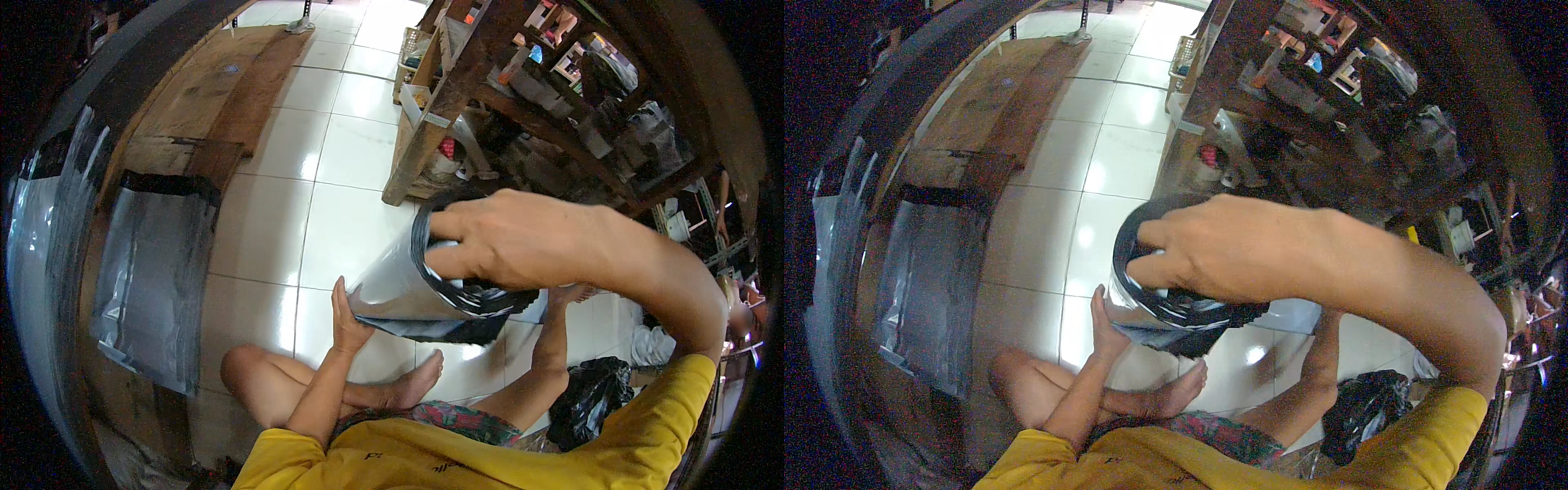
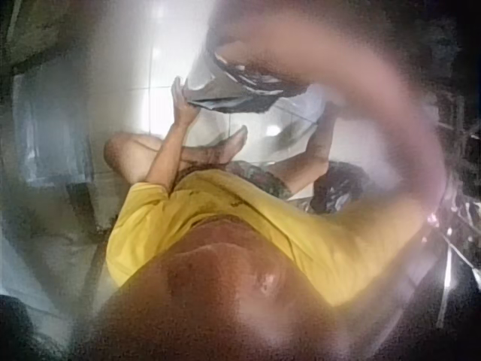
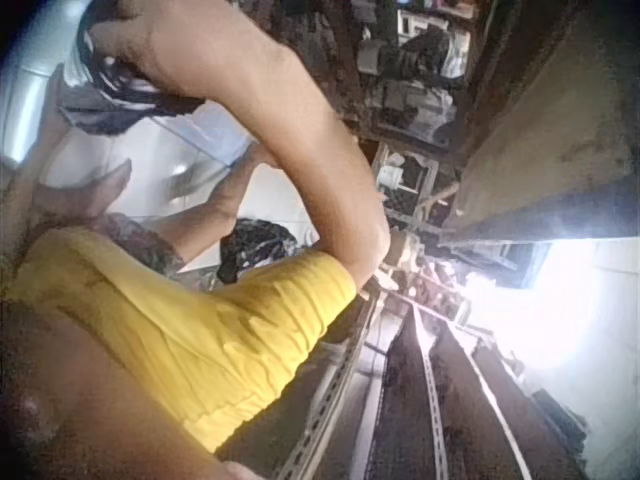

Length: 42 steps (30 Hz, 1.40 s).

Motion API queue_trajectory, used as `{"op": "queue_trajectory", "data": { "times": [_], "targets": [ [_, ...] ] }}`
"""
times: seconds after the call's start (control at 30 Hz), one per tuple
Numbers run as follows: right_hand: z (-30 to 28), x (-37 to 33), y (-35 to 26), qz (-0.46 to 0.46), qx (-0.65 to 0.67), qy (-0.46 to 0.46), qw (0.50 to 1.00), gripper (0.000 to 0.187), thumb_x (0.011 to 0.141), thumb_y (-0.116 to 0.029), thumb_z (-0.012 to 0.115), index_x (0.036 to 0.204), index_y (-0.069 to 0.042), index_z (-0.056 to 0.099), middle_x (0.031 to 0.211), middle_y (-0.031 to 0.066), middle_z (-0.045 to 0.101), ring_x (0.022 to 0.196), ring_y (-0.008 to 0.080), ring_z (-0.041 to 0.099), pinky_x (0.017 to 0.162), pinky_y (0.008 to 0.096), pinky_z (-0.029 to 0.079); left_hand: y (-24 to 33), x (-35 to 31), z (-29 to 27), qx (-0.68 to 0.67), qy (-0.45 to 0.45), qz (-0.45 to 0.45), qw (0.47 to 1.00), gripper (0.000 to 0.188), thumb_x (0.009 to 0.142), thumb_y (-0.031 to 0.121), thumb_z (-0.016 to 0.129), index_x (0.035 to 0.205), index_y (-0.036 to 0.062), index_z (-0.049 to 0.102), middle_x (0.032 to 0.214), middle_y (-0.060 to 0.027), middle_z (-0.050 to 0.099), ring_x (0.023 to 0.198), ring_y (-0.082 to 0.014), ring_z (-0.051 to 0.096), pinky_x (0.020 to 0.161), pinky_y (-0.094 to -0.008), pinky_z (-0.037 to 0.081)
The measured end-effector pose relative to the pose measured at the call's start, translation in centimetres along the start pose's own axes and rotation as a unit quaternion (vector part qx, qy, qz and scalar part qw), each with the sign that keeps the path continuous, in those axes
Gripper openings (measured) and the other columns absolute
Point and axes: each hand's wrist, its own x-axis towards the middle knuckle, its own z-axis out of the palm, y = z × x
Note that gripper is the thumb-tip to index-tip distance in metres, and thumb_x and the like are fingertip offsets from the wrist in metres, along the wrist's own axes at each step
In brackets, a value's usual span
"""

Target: The person sits on the floor and repeatedly pulls poly mailers from a roll, unfolds them, and folds them flat by hand. The folded mailers are stacked on the floor in front of the person.

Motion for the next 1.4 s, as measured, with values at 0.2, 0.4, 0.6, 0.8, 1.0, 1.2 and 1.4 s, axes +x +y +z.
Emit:
{"op": "queue_trajectory", "data": {
  "times": [0.2, 0.4, 0.6, 0.8, 1.0, 1.2, 1.4],
  "targets": [
    [0.2, 3.2, 2.4, -0.039, -0.033, 0.07, 0.996, 0.017, 0.09, -0.014, 0.056, 0.106, -0.006, 0.056, 0.098, 0.0146, 0.06, 0.089, 0.0367, 0.069, 0.072, 0.0464, 0.058, -0.1, -0.4, -0.4, 0.032, 0.002, -0.036, 0.999, 0.115, 0.069, 0.012, 0.088, 0.154, -0.0063, 0.013, 0.135, -0.0328, 0.05, 0.122, -0.0508, 0.051, 0.108, -0.0534, 0.042],
    [-0.3, 2.7, 1.0, -0.022, -0.052, 0.032, 0.998, 0.023, 0.089, -0.017, 0.055, 0.111, -0.01, 0.06, 0.085, 0.0121, 0.066, 0.077, 0.0372, 0.071, 0.062, 0.0471, 0.057, -2.9, -2.0, 0.4, -0.02, -0.042, -0.092, 0.995, 0.112, 0.072, 0.014, 0.088, 0.152, -0.0108, 0.014, 0.136, -0.033, 0.05, 0.124, -0.0492, 0.052, 0.108, -0.0522, 0.043],
    [0.7, 1.8, 0.6, -0.102, -0.031, 0.068, 0.992, 0.026, 0.09, -0.017, 0.055, 0.115, -0.01, 0.052, 0.094, 0.0109, 0.055, 0.085, 0.0315, 0.065, 0.066, 0.0414, 0.057, -0.6, -0.3, -0.4, -0.014, -0.031, -0.035, 0.999, 0.116, 0.07, 0.015, 0.09, 0.153, -0.0077, 0.012, 0.138, -0.0341, 0.049, 0.125, -0.0489, 0.052, 0.11, -0.0524, 0.042],
    [0.0, 3.7, 0.9, 0.046, 0.028, 0.082, 0.995, 0.02, 0.092, -0.014, 0.054, 0.111, -0.008, 0.05, 0.101, 0.0157, 0.059, 0.09, 0.0374, 0.067, 0.071, 0.0451, 0.057, -1.0, -0.5, -0.2, 0.028, -0.011, -0.011, 0.999, 0.117, 0.067, 0.01, 0.088, 0.153, -0.0089, 0.012, 0.147, -0.0354, 0.035, 0.134, -0.0519, 0.038, 0.114, -0.0537, 0.036],
    [-0.5, 3.8, 0.4, 0.104, 0.001, 0.127, 0.987, 0.017, 0.086, -0.011, 0.06, 0.101, -0.003, 0.056, 0.087, 0.0191, 0.07, 0.085, 0.0398, 0.071, 0.071, 0.0487, 0.057, -2.0, -0.8, 0.2, -0.009, -0.011, -0.047, 0.999, 0.109, 0.071, 0.014, 0.088, 0.149, -0.0133, 0.017, 0.14, -0.035, 0.042, 0.123, -0.0523, 0.047, 0.108, -0.0549, 0.041],
    [0.9, 2.7, 0.7, 0.05, 0.014, 0.166, 0.985, 0.021, 0.085, -0.011, 0.059, 0.104, -0.004, 0.058, 0.09, 0.0185, 0.066, 0.083, 0.0415, 0.069, 0.068, 0.0489, 0.056, -0.8, -0.6, 0.4, 0.005, 0.014, -0.021, 1.0, 0.107, 0.072, 0.013, 0.087, 0.151, -0.0097, 0.019, 0.138, -0.0338, 0.043, 0.123, -0.0501, 0.049, 0.107, -0.0539, 0.043],
    [-0.8, 1.8, -0.2, -0.015, 0.005, 0.066, 0.998, 0.019, 0.086, -0.014, 0.057, 0.104, -0.009, 0.062, 0.093, 0.0138, 0.061, 0.084, 0.0362, 0.069, 0.068, 0.046, 0.057, -0.6, -0.5, -0.1, -0.016, 0.008, -0.047, 0.999, 0.112, 0.07, 0.016, 0.091, 0.151, -0.0091, 0.018, 0.139, -0.0338, 0.043, 0.124, -0.0504, 0.049, 0.107, -0.0537, 0.043]
  ]
}}
